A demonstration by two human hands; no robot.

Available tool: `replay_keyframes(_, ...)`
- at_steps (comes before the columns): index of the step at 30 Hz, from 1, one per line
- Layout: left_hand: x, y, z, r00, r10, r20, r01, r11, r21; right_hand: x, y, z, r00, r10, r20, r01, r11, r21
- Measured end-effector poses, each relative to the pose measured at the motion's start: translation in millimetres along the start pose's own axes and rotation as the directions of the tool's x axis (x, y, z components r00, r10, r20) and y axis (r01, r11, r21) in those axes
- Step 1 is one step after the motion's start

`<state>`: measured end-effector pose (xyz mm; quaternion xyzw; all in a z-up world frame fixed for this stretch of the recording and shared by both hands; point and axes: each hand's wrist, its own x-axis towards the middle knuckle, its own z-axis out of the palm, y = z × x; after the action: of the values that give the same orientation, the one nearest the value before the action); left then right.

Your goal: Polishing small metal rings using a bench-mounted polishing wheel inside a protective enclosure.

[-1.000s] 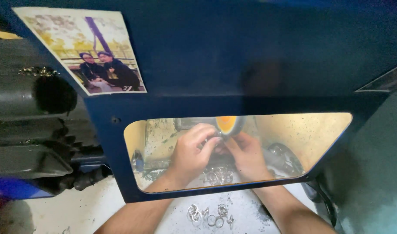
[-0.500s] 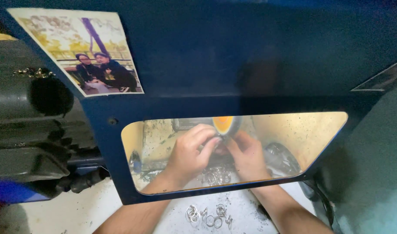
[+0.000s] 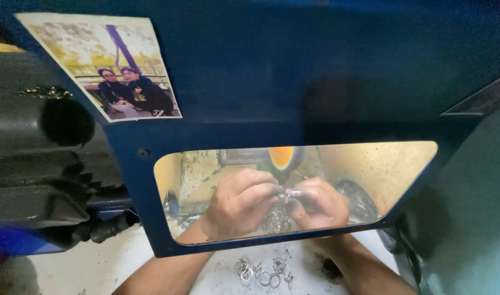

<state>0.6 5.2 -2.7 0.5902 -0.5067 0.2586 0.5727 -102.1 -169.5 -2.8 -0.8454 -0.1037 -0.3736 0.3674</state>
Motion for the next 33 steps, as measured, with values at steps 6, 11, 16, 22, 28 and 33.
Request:
replay_keyframes(6,11.1,6.2,-9.6,0.995,-0.095,0.040,0.098,0.993,-0.064,-12.1,16.2,7.0,0.733,0.644,0.220,-0.679,0.711,0.180)
replay_keyframes(11,18.6,1.9,-12.7,0.977,-0.172,0.129,0.191,0.969,-0.155,16.1,-14.6,8.7,0.489,0.699,0.521,-0.870,0.350,0.347)
replay_keyframes(16,16.7,-4.4,-7.0,0.953,-0.238,0.185,0.276,0.938,-0.211,15.8,-7.9,11.4,0.381,0.700,0.603,-0.900,0.134,0.414)
replay_keyframes(22,7.0,-9.8,-0.2,0.930,-0.307,0.202,0.346,0.917,-0.200,12.6,-0.6,5.8,0.393,0.671,0.629,-0.912,0.198,0.358)
replay_keyframes(28,10.7,-9.1,-0.9,0.923,-0.336,0.189,0.367,0.916,-0.163,30.4,-12.4,-1.2,0.574,0.678,0.459,-0.775,0.631,0.036)
replay_keyframes(33,10.1,-9.4,-1.7,0.919,-0.347,0.190,0.376,0.914,-0.150,24.7,-6.5,-1.6,0.854,0.478,0.206,-0.492,0.870,0.025)
